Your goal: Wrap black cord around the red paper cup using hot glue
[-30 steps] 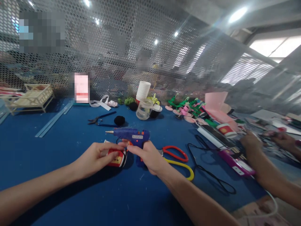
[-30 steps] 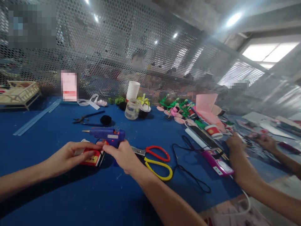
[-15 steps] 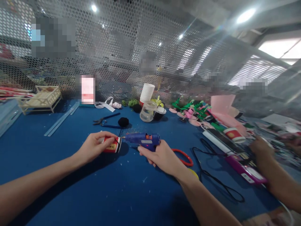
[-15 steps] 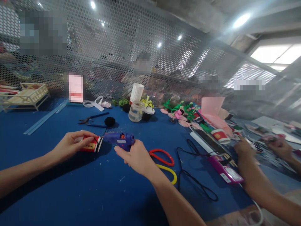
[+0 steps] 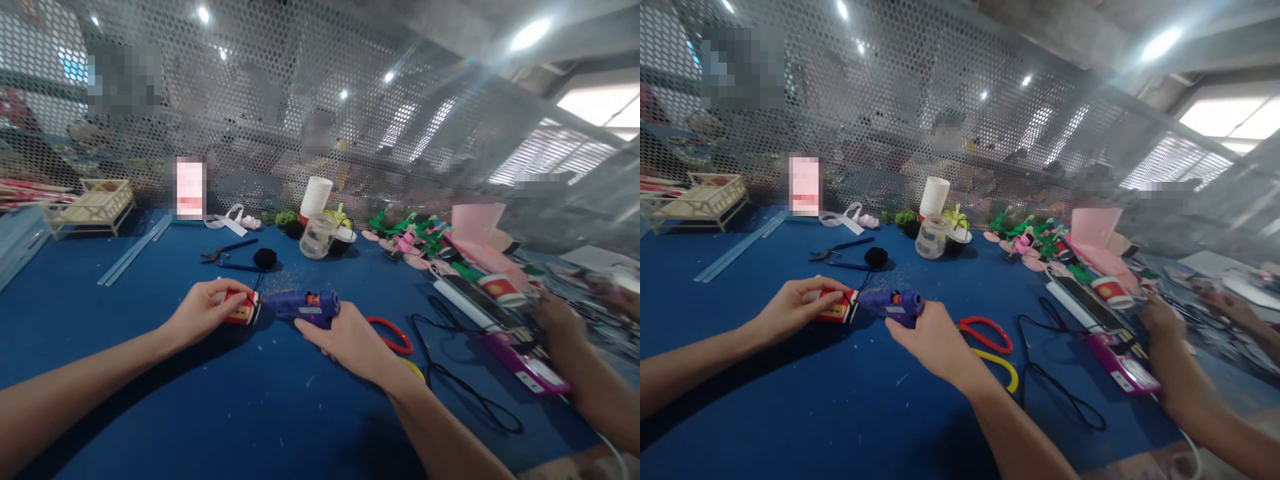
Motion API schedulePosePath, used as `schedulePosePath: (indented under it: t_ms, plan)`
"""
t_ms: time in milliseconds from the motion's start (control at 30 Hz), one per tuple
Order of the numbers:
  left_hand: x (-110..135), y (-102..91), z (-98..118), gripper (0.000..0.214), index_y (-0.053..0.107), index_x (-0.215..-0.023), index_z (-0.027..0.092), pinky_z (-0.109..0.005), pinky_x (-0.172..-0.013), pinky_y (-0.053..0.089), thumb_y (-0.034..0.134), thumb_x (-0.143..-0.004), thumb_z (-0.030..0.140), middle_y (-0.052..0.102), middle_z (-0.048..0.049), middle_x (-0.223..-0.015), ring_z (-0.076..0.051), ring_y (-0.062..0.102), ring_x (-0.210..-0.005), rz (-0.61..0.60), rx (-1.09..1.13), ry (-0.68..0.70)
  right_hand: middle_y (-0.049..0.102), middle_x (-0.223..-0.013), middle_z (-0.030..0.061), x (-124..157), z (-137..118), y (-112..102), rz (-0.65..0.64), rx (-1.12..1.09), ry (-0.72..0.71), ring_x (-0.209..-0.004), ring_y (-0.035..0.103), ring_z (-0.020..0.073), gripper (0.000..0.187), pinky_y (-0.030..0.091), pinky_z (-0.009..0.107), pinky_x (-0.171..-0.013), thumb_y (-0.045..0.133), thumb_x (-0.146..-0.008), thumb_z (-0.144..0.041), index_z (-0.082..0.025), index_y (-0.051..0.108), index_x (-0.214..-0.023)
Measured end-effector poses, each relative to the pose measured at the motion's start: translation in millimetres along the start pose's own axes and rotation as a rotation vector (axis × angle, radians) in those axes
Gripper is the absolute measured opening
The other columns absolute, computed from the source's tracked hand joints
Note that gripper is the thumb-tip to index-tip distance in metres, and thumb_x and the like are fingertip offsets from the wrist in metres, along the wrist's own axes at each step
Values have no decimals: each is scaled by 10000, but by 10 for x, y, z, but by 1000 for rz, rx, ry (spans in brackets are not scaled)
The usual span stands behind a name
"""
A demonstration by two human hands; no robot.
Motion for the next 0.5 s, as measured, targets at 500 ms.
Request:
schedulePosePath:
  t_ms: [500]
  plan:
    - [13,12,44,285,614,-823,151,-252,-699,451,487,-714,383,634,-41,-817,-154,578,-735,-10,-72,42,357,-476,-48,14,26,0,24,66,-45,-417,264,59,171,254,179,-350,495,-658,-285,-174,422,-550]
Point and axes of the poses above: each hand's wrist, its own x-axis away from the middle knuckle, its own y-axis out of the palm, z = x × y, the point moved 5 cm from there along -x, towards the middle knuckle
